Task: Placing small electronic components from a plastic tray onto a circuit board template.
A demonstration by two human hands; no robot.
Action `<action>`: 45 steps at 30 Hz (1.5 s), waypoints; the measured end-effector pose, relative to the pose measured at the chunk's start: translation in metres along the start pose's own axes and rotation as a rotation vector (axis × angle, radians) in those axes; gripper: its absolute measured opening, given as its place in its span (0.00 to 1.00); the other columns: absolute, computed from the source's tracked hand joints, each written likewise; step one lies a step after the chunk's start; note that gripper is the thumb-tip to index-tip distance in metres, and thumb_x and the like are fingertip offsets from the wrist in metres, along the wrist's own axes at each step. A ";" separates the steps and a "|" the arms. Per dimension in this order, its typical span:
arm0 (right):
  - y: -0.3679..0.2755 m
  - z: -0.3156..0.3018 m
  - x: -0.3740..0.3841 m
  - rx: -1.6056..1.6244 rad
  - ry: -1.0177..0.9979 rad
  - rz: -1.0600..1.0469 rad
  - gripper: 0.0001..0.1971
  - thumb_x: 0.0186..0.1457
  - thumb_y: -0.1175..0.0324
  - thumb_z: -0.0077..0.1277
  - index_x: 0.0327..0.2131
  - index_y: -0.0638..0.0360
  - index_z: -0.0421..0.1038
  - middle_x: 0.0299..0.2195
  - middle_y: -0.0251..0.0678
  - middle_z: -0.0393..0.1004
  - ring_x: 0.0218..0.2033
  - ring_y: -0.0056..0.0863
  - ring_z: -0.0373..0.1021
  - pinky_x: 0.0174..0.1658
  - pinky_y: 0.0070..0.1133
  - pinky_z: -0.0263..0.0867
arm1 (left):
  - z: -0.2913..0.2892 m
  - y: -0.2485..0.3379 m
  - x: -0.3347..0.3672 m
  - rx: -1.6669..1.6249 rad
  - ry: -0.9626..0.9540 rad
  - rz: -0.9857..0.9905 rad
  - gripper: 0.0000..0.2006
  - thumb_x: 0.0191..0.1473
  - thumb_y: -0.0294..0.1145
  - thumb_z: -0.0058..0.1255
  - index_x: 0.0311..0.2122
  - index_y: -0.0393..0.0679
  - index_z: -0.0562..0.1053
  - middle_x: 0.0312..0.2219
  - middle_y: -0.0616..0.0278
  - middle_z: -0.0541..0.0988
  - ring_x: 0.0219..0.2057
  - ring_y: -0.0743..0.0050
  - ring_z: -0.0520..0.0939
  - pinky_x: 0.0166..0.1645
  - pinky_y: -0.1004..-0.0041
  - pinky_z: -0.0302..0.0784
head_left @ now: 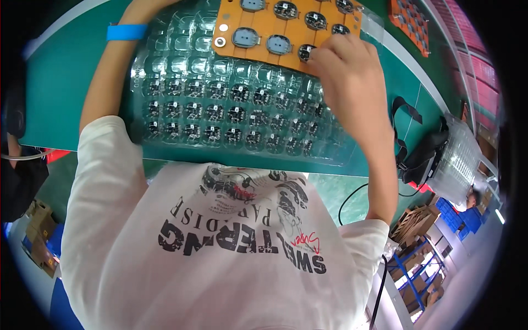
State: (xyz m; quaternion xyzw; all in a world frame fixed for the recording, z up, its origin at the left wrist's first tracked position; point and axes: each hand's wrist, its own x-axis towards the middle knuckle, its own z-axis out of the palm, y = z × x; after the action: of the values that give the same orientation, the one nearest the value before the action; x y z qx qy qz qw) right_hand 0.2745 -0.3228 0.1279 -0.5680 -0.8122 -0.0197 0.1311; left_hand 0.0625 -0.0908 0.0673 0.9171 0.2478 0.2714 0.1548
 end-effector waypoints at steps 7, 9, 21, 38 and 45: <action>0.001 0.003 -0.004 0.045 0.003 0.025 0.10 0.43 0.76 0.61 0.32 0.61 0.74 0.29 0.34 0.71 0.35 0.36 0.68 0.41 0.30 0.63 | 0.000 0.003 0.004 0.005 -0.040 0.000 0.14 0.54 0.32 0.50 0.42 0.34 0.75 0.38 0.45 0.80 0.41 0.46 0.79 0.47 0.59 0.74; -0.008 -0.001 -0.003 0.016 0.084 0.031 0.10 0.45 0.75 0.62 0.33 0.61 0.74 0.30 0.34 0.72 0.34 0.37 0.69 0.39 0.30 0.64 | 0.000 0.002 0.003 -0.031 -0.045 -0.037 0.14 0.54 0.32 0.50 0.42 0.34 0.74 0.38 0.46 0.79 0.41 0.46 0.79 0.47 0.59 0.74; -0.024 -0.027 -0.052 0.049 -0.483 0.196 0.06 0.47 0.76 0.60 0.31 0.61 0.74 0.24 0.39 0.71 0.25 0.41 0.70 0.27 0.32 0.64 | -0.001 0.002 0.002 0.038 -0.029 -0.024 0.14 0.55 0.33 0.49 0.43 0.35 0.74 0.40 0.47 0.79 0.44 0.47 0.78 0.50 0.59 0.72; -0.018 0.020 0.024 0.036 0.050 -0.030 0.06 0.44 0.75 0.62 0.28 0.60 0.75 0.27 0.32 0.69 0.31 0.33 0.67 0.36 0.29 0.61 | 0.000 0.001 0.001 -0.005 -0.006 0.017 0.12 0.53 0.31 0.51 0.41 0.36 0.75 0.37 0.46 0.80 0.41 0.46 0.79 0.47 0.59 0.74; -0.014 0.012 0.028 0.113 0.112 -0.066 0.07 0.45 0.74 0.63 0.30 0.60 0.76 0.26 0.33 0.71 0.31 0.34 0.69 0.34 0.29 0.63 | 0.004 0.000 0.003 -0.027 0.009 0.028 0.12 0.54 0.31 0.51 0.41 0.35 0.75 0.37 0.45 0.80 0.40 0.46 0.80 0.46 0.59 0.74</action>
State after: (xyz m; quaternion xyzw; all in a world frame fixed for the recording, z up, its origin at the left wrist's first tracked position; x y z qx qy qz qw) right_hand 0.2504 -0.2993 0.1241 -0.5307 -0.8217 -0.0100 0.2074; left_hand 0.0670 -0.0900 0.0650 0.9170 0.2321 0.2808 0.1625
